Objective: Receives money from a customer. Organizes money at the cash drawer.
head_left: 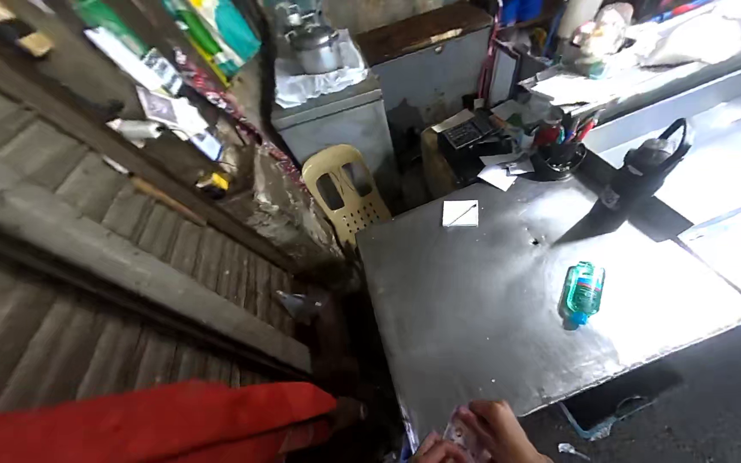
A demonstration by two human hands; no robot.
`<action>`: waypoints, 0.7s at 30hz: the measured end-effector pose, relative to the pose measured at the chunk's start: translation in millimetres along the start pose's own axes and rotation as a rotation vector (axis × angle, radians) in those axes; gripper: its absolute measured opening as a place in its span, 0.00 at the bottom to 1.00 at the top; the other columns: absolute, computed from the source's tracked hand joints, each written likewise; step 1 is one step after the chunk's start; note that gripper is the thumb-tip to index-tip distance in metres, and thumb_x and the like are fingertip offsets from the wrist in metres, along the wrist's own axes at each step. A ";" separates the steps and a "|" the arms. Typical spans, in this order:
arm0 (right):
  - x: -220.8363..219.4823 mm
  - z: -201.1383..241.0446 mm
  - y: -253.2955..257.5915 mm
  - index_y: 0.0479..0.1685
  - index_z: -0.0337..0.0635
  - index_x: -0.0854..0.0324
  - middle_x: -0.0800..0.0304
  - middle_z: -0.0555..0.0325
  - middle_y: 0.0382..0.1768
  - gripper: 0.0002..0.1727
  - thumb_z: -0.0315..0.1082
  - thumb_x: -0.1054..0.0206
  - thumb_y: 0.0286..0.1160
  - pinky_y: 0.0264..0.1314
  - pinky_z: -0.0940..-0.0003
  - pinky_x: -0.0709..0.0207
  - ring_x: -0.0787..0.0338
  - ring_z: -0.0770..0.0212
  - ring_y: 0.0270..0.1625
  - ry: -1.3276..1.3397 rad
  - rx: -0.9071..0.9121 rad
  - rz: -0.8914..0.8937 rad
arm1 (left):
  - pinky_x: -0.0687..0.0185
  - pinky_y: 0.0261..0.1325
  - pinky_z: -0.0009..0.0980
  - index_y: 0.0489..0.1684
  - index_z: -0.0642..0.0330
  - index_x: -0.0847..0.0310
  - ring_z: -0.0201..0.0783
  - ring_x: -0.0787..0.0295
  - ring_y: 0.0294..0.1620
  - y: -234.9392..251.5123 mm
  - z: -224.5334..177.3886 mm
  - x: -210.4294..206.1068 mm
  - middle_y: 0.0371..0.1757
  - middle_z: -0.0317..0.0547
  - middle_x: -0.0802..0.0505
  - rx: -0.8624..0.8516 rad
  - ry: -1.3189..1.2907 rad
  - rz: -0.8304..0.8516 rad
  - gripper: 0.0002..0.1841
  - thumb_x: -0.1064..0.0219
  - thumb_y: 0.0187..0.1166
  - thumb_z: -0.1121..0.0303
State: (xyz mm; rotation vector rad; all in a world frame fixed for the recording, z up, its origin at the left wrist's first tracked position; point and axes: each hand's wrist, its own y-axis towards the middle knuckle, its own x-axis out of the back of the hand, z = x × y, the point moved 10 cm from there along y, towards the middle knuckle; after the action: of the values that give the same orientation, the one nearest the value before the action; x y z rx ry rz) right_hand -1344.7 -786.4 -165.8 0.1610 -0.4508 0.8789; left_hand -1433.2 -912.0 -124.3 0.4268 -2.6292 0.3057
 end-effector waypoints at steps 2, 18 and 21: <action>14.1 -24.4 -3.3 0.20 0.40 0.13 0.16 0.58 0.15 0.27 0.50 0.40 0.84 0.27 0.55 0.17 0.13 0.61 0.21 -0.021 -0.106 -0.244 | 0.13 0.61 0.37 0.43 0.63 0.07 0.38 0.09 0.51 34.8 8.0 -3.6 0.47 0.48 0.06 -0.029 0.044 0.169 0.13 0.42 0.80 0.79; -53.6 28.5 72.9 0.55 0.37 0.21 0.24 0.70 0.23 0.15 0.30 0.53 0.86 0.26 0.75 0.28 0.27 0.75 0.22 0.521 -0.472 -0.749 | 0.13 0.62 0.33 0.56 0.62 0.11 0.37 0.12 0.60 325.3 96.6 206.3 0.61 0.51 0.10 -0.210 -0.202 -0.028 0.18 0.38 0.70 0.78; -64.6 34.6 108.9 0.50 0.41 0.14 0.29 0.72 0.17 0.18 0.37 0.50 0.89 0.22 0.75 0.32 0.31 0.75 0.17 0.705 -0.382 -0.734 | 0.13 0.59 0.31 0.60 0.62 0.12 0.35 0.12 0.58 347.5 68.4 240.2 0.62 0.50 0.11 -0.265 -0.216 -0.098 0.19 0.38 0.70 0.78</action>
State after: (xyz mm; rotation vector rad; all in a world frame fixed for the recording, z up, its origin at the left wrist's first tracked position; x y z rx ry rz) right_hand -1475.3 -774.0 -168.7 -0.3203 0.1202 0.0822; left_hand -1784.7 -668.0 -120.0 0.5205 -2.7935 -0.1282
